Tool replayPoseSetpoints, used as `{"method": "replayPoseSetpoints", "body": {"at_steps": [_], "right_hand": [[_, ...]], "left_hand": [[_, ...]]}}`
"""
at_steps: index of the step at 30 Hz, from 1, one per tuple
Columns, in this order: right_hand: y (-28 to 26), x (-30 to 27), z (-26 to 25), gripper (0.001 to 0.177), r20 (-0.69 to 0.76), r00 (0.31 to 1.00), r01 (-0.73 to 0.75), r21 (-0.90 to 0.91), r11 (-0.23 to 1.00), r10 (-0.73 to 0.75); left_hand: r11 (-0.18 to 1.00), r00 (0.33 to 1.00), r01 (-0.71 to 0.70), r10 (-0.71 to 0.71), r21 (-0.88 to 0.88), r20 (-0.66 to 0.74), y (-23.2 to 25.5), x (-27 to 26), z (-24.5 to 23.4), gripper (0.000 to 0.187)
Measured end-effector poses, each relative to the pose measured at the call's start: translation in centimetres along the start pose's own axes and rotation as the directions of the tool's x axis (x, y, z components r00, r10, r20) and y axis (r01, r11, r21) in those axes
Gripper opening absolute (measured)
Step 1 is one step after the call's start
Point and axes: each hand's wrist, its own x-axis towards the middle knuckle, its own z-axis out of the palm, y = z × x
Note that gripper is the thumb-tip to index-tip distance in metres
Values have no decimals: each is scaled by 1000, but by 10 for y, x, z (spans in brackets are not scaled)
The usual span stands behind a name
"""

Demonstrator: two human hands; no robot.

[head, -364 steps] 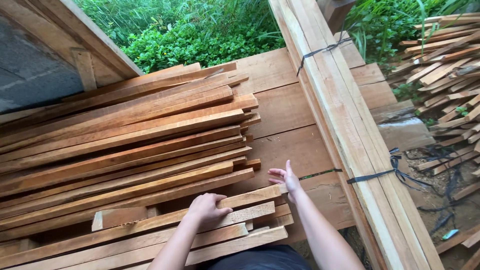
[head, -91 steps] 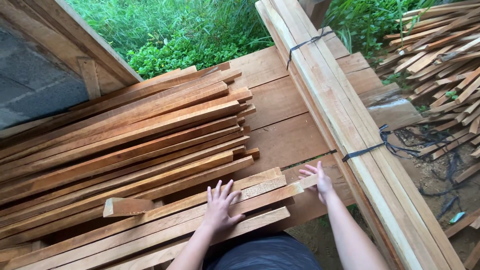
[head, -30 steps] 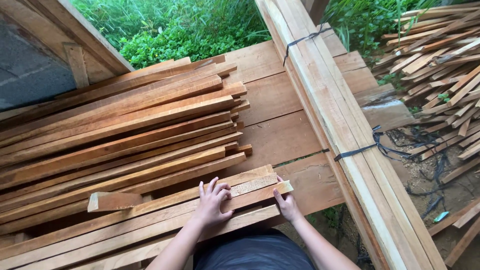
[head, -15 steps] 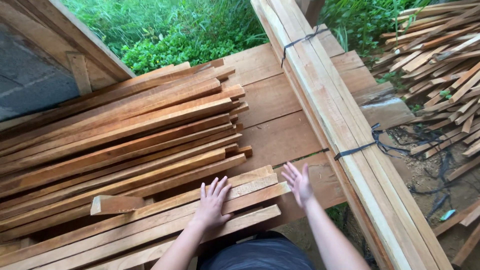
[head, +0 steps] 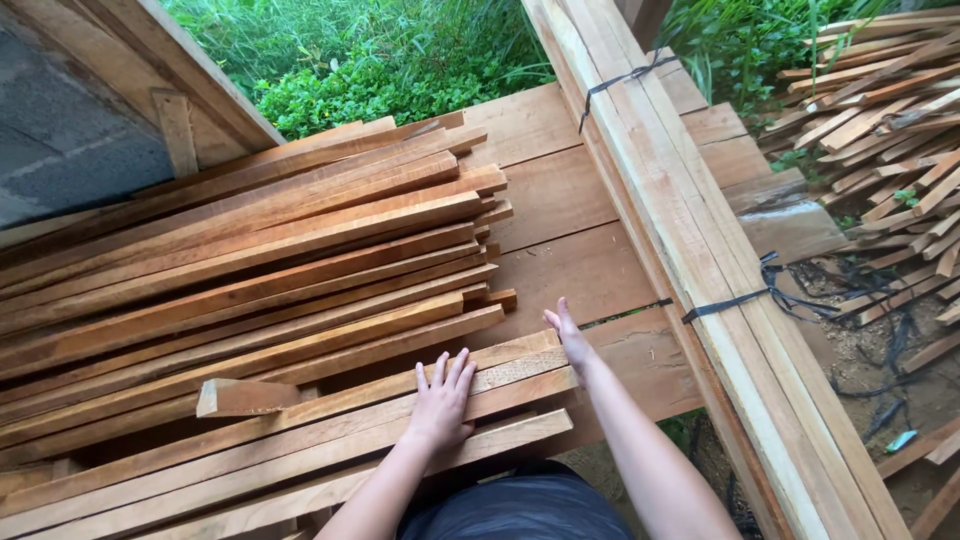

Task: Organizing and aligning wooden planks in a stack and securing them with a wire tie.

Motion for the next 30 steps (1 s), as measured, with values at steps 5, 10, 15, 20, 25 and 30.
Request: {"method": "replayPoseSetpoints", "body": {"at_steps": [5,10,15,20,25,30], "right_hand": [[1,-1,4,113,-65,998,-5,-13,1000,4],[25,28,3,101,-174,984,29,-2,1000,-29],[33,37,1,96,-207,971,81,-194,978,-122],[32,-59,-18,42,-485,779,268,-313,911,-396],[134,-88,-49,52,-387,887,256,-40,966,-251],[124,-113,8,66,-28,964,-261,110,959,265]], "left_hand": [[998,1000,9,-9,-56,-1,-2,2,6,118],[993,999,32,-30,-117,24,-2,3,4,117],[985,999,42,-37,-165,37,-3,4,1,118],[974,999,47,-42,-220,29,-4,-2,-12,110],[949,994,3,-39,-314,-106,-7,0,7,106],[954,993,11,-45,-301,-107,-8,1,8,106]]}}
